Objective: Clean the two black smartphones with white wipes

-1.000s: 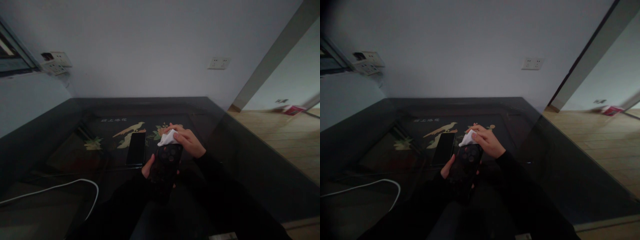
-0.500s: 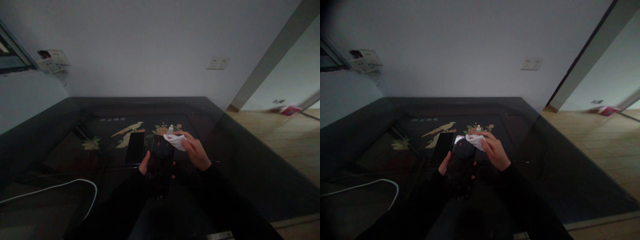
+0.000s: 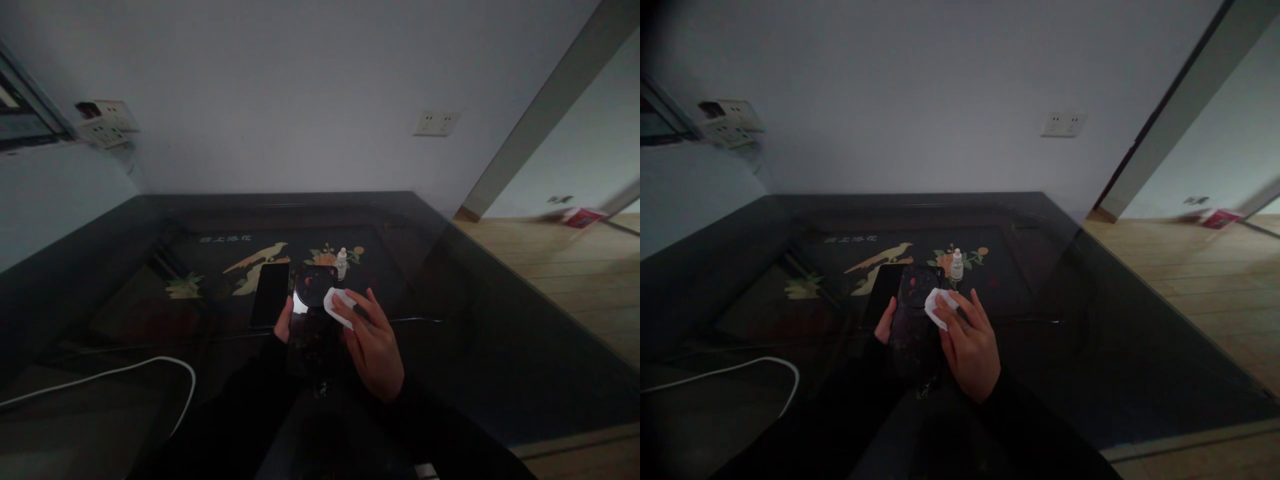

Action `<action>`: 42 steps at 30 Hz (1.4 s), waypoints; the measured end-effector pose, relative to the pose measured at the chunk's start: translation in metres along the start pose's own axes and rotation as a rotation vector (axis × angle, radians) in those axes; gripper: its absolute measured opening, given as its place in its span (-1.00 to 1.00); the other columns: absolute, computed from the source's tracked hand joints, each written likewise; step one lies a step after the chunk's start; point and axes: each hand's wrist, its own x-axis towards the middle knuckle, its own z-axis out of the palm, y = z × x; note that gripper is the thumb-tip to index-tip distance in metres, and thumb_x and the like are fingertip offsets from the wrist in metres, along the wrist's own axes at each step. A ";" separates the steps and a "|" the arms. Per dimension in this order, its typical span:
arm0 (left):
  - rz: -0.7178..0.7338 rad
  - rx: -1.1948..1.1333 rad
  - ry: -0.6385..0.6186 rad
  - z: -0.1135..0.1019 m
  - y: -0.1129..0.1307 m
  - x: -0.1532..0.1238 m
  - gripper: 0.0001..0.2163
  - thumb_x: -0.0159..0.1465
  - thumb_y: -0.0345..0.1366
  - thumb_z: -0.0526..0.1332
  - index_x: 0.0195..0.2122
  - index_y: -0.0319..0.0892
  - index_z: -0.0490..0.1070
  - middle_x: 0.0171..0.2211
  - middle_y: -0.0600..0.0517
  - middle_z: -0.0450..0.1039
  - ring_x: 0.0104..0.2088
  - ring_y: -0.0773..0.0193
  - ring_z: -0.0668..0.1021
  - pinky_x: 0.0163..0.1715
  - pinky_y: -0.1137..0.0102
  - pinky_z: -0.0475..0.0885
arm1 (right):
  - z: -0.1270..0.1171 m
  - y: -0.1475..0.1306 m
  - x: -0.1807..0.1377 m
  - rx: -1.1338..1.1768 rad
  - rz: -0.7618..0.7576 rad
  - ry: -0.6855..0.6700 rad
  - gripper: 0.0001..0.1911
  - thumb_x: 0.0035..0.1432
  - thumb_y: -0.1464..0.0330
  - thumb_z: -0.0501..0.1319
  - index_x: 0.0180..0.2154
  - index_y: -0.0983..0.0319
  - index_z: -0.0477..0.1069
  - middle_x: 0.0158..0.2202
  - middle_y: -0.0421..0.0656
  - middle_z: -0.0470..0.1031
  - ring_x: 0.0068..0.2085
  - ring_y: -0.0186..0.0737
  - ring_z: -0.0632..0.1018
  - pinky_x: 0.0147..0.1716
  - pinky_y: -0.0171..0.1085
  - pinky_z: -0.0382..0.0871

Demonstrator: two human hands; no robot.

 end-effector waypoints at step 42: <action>-0.049 0.096 0.019 -0.011 0.025 0.009 -0.34 0.25 0.02 -0.15 0.23 -0.42 -0.05 -0.08 -0.25 0.44 -0.11 0.03 0.49 0.01 0.11 0.17 | -0.016 0.022 -0.018 0.155 -0.397 -0.419 -0.67 0.21 0.41 -0.03 0.01 0.24 0.27 0.05 -0.20 0.39 0.24 -0.14 0.08 0.21 0.16 -0.30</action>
